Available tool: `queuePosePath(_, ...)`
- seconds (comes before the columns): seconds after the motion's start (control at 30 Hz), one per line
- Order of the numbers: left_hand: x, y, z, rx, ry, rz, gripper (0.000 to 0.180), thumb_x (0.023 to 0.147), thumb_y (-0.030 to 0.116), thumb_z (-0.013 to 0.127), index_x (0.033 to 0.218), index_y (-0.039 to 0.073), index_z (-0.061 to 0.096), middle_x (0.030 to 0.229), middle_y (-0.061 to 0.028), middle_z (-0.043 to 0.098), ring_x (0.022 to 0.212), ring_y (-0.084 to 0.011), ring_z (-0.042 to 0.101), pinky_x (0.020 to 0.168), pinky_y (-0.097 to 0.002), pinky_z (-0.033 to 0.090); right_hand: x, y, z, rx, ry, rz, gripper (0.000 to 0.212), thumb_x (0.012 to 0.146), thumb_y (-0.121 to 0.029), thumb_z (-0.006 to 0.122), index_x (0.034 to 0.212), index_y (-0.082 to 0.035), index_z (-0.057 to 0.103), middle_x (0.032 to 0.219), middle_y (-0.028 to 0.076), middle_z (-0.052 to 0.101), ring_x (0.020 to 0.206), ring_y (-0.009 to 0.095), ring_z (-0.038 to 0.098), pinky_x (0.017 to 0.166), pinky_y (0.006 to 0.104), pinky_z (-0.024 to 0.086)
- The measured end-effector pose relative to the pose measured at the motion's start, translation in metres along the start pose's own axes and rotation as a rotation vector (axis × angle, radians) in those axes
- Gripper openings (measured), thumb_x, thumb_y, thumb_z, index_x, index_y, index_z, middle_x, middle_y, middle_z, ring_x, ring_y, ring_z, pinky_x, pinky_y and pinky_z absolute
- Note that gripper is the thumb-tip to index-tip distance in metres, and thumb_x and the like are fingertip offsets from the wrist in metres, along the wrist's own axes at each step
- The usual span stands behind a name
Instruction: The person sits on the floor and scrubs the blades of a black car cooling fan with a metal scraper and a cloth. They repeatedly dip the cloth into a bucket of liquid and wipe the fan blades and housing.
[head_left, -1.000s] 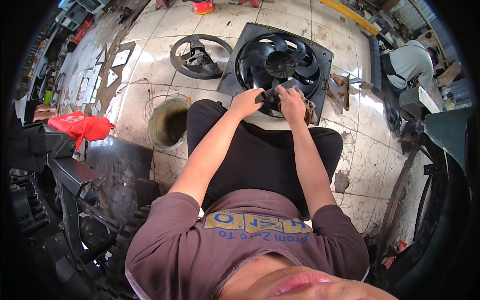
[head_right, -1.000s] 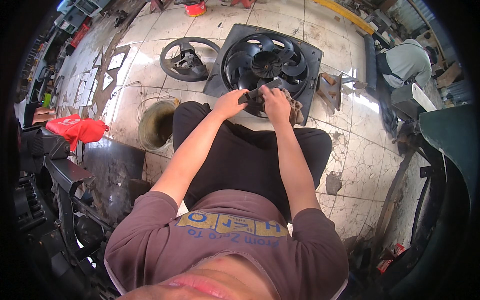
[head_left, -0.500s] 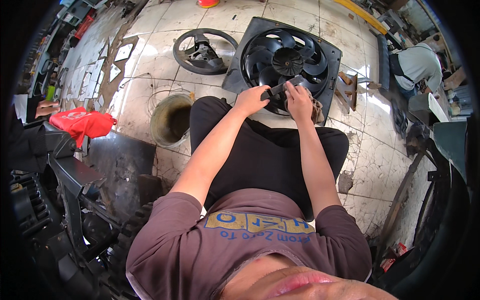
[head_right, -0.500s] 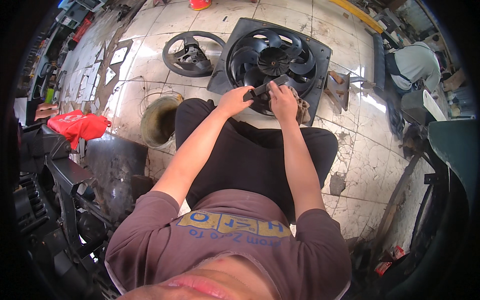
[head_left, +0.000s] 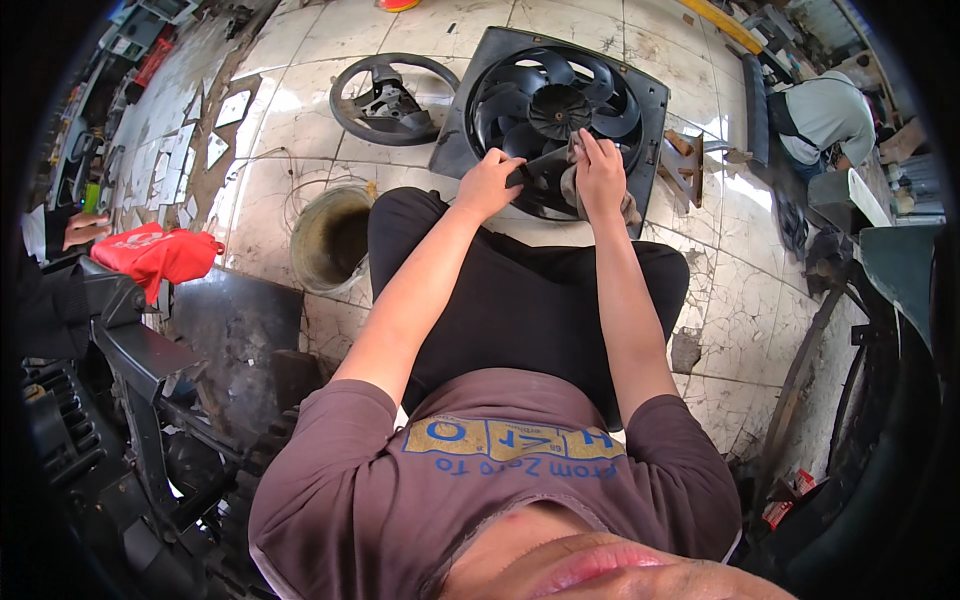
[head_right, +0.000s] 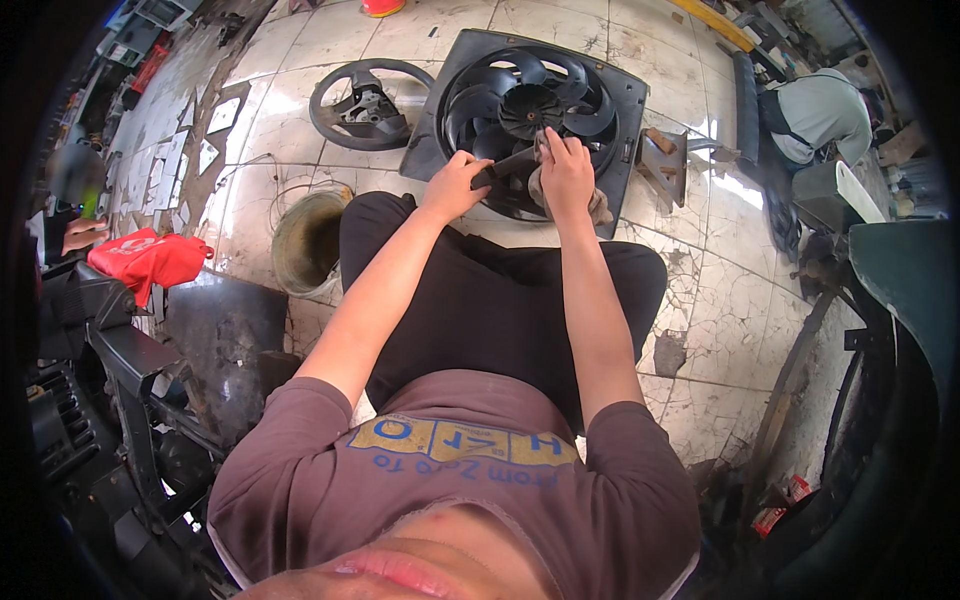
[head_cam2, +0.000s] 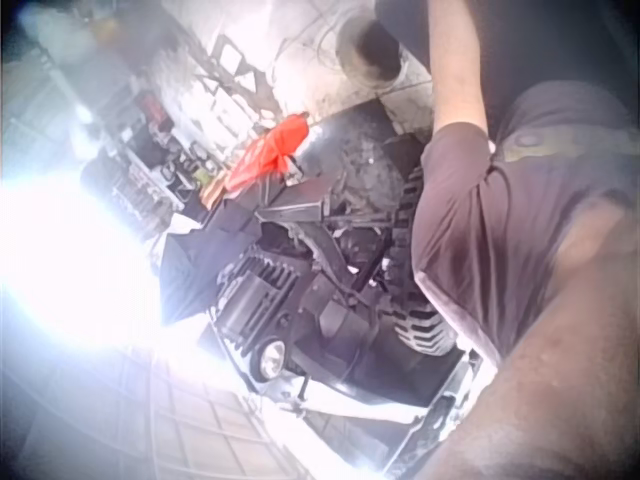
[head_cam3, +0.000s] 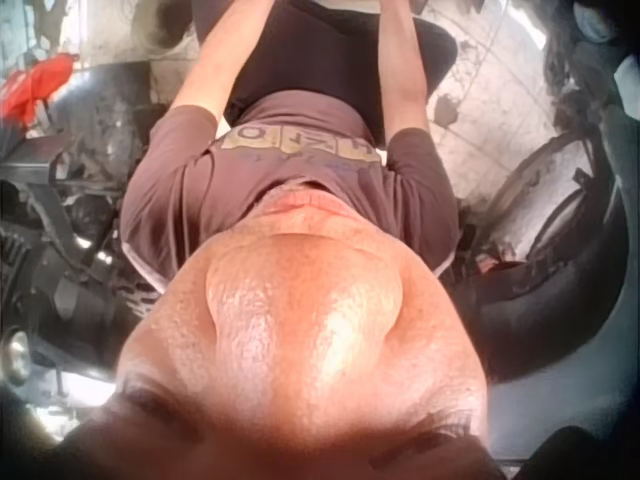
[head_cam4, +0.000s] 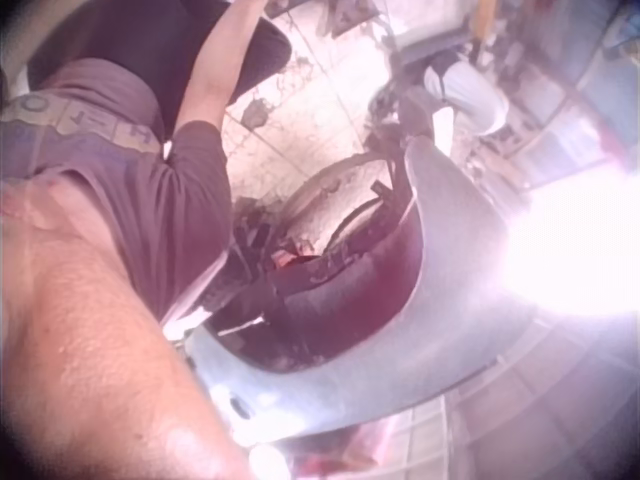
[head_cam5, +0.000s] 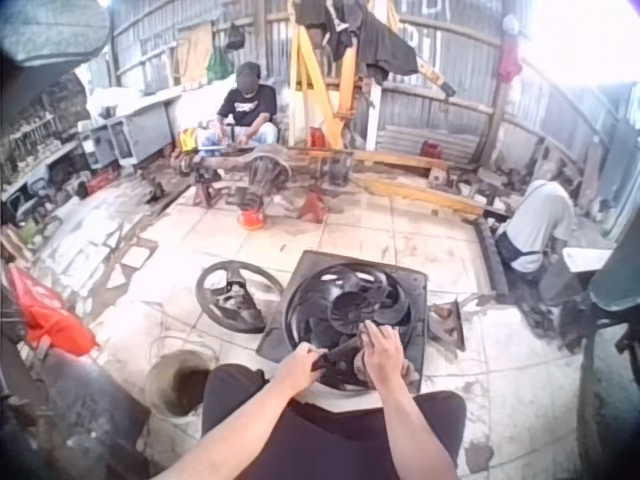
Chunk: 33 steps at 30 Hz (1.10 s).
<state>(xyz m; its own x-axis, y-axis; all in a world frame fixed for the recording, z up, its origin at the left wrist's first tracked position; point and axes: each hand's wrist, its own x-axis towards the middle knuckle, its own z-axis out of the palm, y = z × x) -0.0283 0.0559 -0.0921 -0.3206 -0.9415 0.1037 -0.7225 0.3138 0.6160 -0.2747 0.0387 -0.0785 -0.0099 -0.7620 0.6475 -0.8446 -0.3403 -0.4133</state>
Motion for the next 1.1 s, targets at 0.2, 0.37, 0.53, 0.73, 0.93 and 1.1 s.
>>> queuePosePath(0.2,0.015,0.001,0.004,0.137,0.066,0.114,0.054,0.085,0.024,0.085,0.137,0.021,0.072,0.116,-0.0033,0.068,0.118,-0.0277,0.066,0.099,-0.0436,0.055,0.028,-0.004,0.007,-0.223,-0.214,0.019,0.041,0.096,-0.041,0.074,0.133,-0.022,0.074,0.115,0.005,0.068,0.110,0.033,0.064,0.089,0.0540,0.052)
queuePosePath(0.37,0.007,0.000,0.002,0.137,0.024,0.060,0.056,0.082,0.025,0.086,0.136,0.022,0.072,0.119,-0.0007,0.069,0.123,-0.0260,0.064,0.102,-0.0445,0.052,0.017,-0.015,0.008,-0.303,-0.363,0.032,0.057,0.098,-0.058,0.069,0.141,-0.021,0.070,0.137,0.011,0.066,0.129,0.039,0.057,0.108,0.0600,0.043)
queuePosePath(0.53,0.004,0.004,-0.003,0.142,0.050,0.044,0.056,0.081,0.025,0.087,0.135,0.021,0.072,0.124,-0.0014,0.070,0.124,-0.0261,0.064,0.103,-0.0449,0.052,0.019,-0.024,-0.002,-0.142,-0.331,0.048,0.055,0.097,-0.051,0.072,0.138,-0.015,0.072,0.141,0.015,0.066,0.134,0.041,0.056,0.113,0.0544,0.045)
queuePosePath(0.73,-0.019,0.013,-0.041,-0.126,0.247,0.070,0.046,0.084,0.022,0.084,0.129,0.014,0.074,0.120,-0.0043,0.072,0.111,-0.0258,0.070,0.097,-0.0417,0.056,0.008,-0.022,-0.003,-0.013,-0.345,-0.036,0.046,0.088,-0.032,0.084,0.128,-0.009,0.076,0.136,0.013,0.071,0.128,0.038,0.062,0.112,0.0484,0.049)
queuePosePath(0.93,-0.092,-0.023,-0.116,-0.361,0.545,-0.068,0.035,0.089,0.015,0.082,0.123,0.008,0.076,0.118,-0.0084,0.074,0.096,-0.0220,0.073,0.087,-0.0356,0.058,0.030,-0.079,0.026,0.188,-0.438,-0.156,0.036,0.091,-0.023,0.080,0.123,-0.006,0.078,0.132,0.016,0.073,0.128,0.037,0.063,0.111,0.0466,0.049)
queuePosePath(1.1,-0.177,-0.107,-0.154,-0.227,0.685,-0.387,0.040,0.088,0.017,0.082,0.127,0.008,0.075,0.120,-0.0118,0.072,0.107,-0.0277,0.071,0.095,-0.0402,0.057,0.050,-0.163,0.104,0.430,-0.721,-0.245,0.034,0.096,-0.025,0.074,0.124,-0.006,0.077,0.127,0.017,0.075,0.124,0.037,0.068,0.108,0.0450,0.052)
